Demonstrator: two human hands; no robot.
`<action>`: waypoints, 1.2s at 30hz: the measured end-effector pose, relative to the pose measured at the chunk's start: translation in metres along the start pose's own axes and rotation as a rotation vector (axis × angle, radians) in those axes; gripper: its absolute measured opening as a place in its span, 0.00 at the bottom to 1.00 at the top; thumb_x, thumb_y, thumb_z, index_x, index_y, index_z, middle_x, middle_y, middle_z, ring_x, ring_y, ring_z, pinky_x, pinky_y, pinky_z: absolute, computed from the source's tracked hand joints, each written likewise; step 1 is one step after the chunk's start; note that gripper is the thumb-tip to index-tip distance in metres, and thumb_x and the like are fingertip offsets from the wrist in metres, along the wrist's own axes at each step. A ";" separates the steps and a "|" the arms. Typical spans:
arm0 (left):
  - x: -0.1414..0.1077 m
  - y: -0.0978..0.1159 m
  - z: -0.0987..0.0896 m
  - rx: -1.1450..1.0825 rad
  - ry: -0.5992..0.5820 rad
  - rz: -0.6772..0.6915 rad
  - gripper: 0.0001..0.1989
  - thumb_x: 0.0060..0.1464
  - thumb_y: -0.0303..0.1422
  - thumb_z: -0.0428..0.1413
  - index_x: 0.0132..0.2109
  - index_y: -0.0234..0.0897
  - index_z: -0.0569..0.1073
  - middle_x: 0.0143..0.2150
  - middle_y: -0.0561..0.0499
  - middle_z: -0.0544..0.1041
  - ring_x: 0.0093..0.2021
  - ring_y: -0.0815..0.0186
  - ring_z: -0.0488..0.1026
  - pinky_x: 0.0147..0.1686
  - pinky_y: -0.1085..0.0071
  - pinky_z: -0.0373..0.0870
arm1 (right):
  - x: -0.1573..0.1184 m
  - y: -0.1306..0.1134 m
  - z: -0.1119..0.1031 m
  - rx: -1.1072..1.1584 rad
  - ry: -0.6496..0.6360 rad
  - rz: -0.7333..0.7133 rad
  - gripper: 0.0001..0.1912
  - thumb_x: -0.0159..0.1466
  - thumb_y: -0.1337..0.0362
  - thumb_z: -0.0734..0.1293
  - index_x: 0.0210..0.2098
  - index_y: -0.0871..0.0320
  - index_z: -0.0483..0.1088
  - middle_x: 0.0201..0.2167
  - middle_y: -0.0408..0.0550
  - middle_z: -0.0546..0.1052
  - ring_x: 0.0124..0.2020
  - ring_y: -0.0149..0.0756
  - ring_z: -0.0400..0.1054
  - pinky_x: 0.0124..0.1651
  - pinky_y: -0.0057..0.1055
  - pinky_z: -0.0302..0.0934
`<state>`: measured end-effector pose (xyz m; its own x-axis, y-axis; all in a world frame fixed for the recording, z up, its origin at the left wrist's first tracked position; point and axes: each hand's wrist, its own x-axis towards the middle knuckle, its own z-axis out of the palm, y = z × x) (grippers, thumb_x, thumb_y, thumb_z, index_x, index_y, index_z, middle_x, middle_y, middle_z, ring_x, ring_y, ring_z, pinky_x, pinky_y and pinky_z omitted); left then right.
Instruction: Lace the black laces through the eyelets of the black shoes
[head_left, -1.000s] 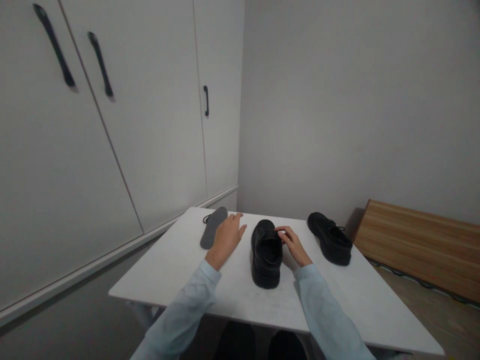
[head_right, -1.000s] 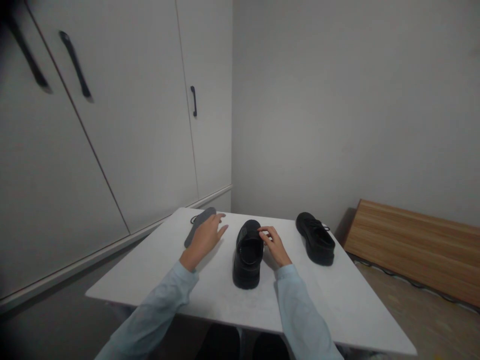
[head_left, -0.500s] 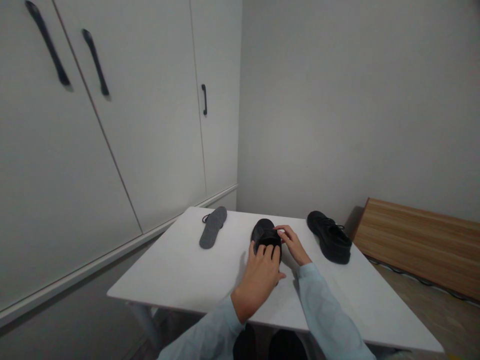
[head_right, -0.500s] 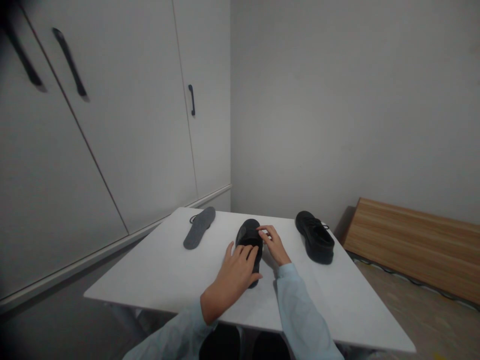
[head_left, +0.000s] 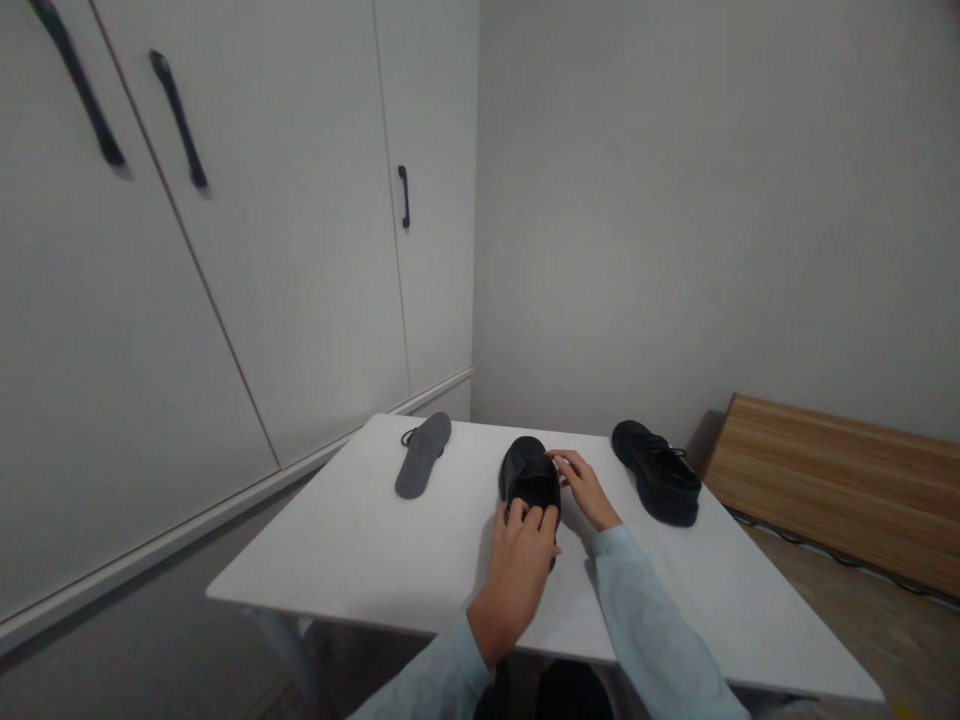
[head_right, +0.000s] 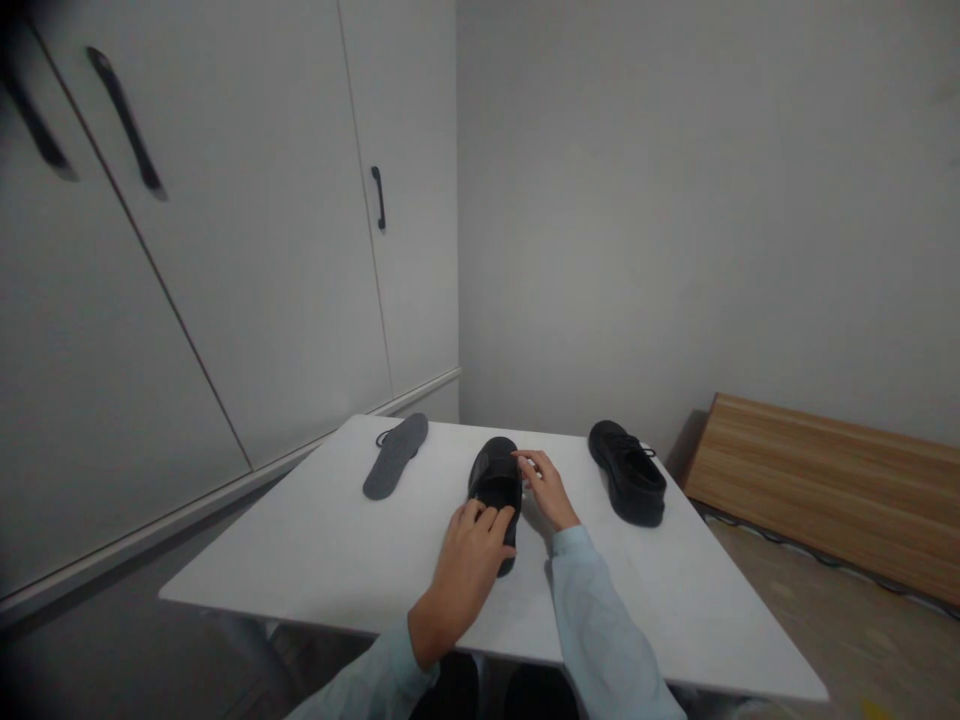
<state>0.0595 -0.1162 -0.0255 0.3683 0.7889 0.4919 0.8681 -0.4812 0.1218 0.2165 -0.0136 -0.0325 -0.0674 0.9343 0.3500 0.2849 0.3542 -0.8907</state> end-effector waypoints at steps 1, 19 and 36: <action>-0.001 0.000 0.001 -0.005 0.006 -0.002 0.24 0.47 0.34 0.63 0.51 0.39 0.67 0.43 0.49 0.74 0.47 0.57 0.66 0.48 0.58 0.66 | 0.001 0.002 0.000 -0.001 0.006 0.005 0.20 0.61 0.50 0.59 0.44 0.55 0.72 0.44 0.50 0.71 0.36 0.36 0.66 0.32 0.30 0.64; 0.005 -0.012 -0.016 -0.154 -0.013 -0.020 0.19 0.50 0.34 0.61 0.50 0.42 0.70 0.42 0.52 0.76 0.45 0.59 0.66 0.46 0.60 0.67 | 0.006 0.031 -0.002 -0.429 0.077 -0.043 0.13 0.59 0.62 0.58 0.36 0.58 0.73 0.36 0.51 0.77 0.34 0.38 0.69 0.41 0.35 0.62; 0.030 -0.083 -0.079 -0.086 0.077 -0.040 0.15 0.52 0.30 0.58 0.49 0.38 0.72 0.42 0.48 0.76 0.47 0.59 0.64 0.47 0.63 0.66 | 0.001 0.032 -0.003 -0.570 0.003 -0.002 0.15 0.59 0.64 0.57 0.38 0.58 0.73 0.34 0.49 0.78 0.31 0.37 0.69 0.38 0.32 0.59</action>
<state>-0.0276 -0.0829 0.0472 0.3042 0.7782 0.5494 0.8486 -0.4834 0.2148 0.2288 -0.0009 -0.0599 -0.0661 0.9331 0.3534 0.7560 0.2780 -0.5926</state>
